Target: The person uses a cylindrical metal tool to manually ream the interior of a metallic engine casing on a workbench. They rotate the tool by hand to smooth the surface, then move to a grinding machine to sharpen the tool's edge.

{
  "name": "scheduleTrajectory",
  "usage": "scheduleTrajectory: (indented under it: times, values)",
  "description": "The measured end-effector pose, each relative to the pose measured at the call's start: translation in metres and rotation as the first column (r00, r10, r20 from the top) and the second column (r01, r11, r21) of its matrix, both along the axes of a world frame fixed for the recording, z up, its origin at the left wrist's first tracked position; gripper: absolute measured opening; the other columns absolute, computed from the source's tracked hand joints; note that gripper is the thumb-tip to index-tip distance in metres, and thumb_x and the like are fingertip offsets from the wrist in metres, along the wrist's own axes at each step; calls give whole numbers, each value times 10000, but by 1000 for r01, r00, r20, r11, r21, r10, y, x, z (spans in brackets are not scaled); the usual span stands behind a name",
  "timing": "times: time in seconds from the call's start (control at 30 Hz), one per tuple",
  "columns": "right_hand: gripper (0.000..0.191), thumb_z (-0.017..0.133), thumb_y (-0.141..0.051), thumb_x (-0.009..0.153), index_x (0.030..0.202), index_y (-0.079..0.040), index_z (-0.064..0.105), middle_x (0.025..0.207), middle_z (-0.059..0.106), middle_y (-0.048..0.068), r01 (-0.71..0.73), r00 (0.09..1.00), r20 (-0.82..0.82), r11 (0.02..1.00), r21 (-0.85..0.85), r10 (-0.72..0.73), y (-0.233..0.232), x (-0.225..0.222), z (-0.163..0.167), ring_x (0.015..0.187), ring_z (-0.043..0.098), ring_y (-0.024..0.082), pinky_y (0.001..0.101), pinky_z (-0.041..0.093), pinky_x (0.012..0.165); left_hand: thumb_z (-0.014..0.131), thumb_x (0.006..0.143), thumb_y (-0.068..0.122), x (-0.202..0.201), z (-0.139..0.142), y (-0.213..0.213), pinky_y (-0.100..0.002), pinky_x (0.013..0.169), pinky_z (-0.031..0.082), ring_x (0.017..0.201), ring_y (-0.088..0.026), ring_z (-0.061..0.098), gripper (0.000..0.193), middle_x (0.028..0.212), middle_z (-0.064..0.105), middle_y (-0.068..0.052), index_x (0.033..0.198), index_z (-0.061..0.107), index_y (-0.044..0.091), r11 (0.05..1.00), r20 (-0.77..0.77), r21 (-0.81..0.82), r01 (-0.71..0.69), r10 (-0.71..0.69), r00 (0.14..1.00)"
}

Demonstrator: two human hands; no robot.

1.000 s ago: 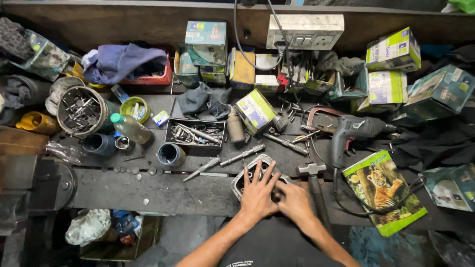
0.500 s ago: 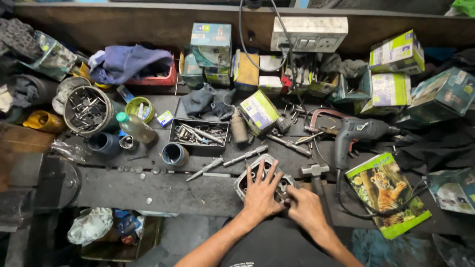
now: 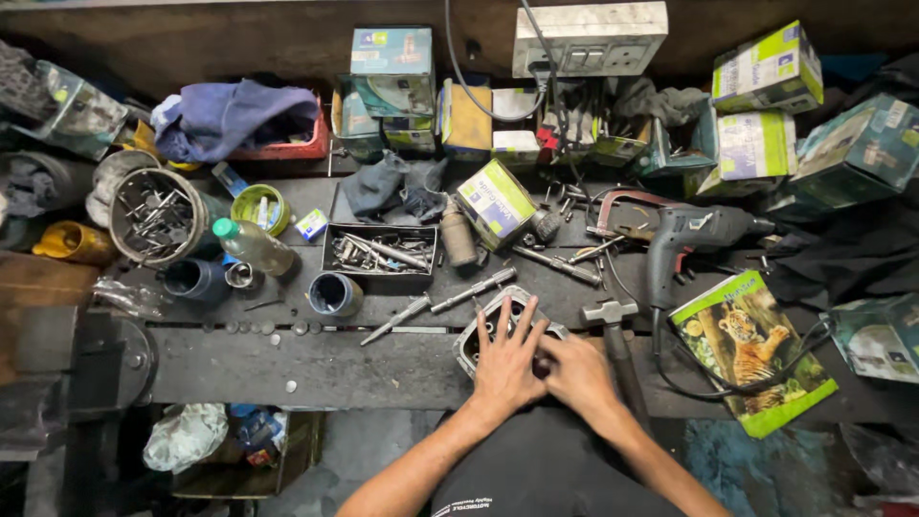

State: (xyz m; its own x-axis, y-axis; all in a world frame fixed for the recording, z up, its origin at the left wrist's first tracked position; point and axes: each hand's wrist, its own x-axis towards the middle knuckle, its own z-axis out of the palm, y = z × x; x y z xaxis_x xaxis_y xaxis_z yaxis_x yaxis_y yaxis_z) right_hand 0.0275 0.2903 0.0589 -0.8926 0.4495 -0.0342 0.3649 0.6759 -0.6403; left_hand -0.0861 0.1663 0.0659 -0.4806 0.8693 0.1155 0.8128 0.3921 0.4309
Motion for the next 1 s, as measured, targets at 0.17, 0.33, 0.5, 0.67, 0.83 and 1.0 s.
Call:
scheduleTrajectory:
  times: [0.17, 0.33, 0.5, 0.67, 0.83, 1.0]
  values:
    - [164, 682, -36, 750, 902, -98, 684, 802, 655, 182, 61, 997, 56, 998, 4, -61, -1, -1, -1, 827, 643, 402, 505, 500, 724, 827, 646, 471, -1, -1, -1, -742, 1178, 77, 1546, -436, 150, 864, 1662, 285, -123, 1386, 582, 98, 999, 41, 30, -12, 10, 999]
    - [237, 689, -47, 741, 972, -98, 684, 809, 652, 187, 46, 999, 21, 999, 18, -47, -2, 0, -4, 824, 650, 406, 509, 503, 723, 826, 624, 438, -2, -1, -2, -733, 1184, 90, 1551, -428, 158, 883, 1668, 292, -116, 1403, 583, 101, 1000, 60, -1, 6, -6, 998]
    - [190, 676, -24, 751, 933, -79, 677, 805, 662, 165, 53, 997, 56, 998, 30, -55, -1, 2, -3, 823, 657, 391, 495, 509, 728, 819, 674, 465, -4, -3, -2, -732, 1192, 94, 1570, -421, 155, 840, 1685, 288, -106, 1410, 584, 135, 1000, -40, 2, -7, 7, 999]
    - [150, 684, -30, 758, 900, -63, 649, 796, 641, 179, 62, 994, 93, 998, -10, -61, 0, 3, 2, 812, 648, 398, 498, 504, 712, 814, 645, 500, -5, -4, -1, -752, 1172, 93, 1552, -431, 145, 894, 1672, 269, -118, 1412, 572, 111, 1000, 67, -10, 13, -13, 998]
    - [208, 662, 2, 726, 926, -50, 637, 841, 652, 171, -58, 998, -11, 997, 51, 59, 2, 0, 6, 844, 641, 403, 494, 507, 726, 808, 636, 442, -5, -3, 0, -725, 1183, 120, 1571, -401, 149, 852, 1693, 275, -81, 1422, 592, 192, 997, -94, -76, -17, 10, 995]
    - [220, 650, 0, 717, 923, -75, 655, 827, 652, 145, -51, 999, 4, 998, 22, 51, 1, -4, 15, 831, 648, 364, 470, 521, 732, 821, 651, 500, -8, 0, -2, -759, 1173, 104, 1556, -417, 141, 877, 1675, 260, -107, 1401, 573, 118, 1000, 99, -17, 14, -13, 995]
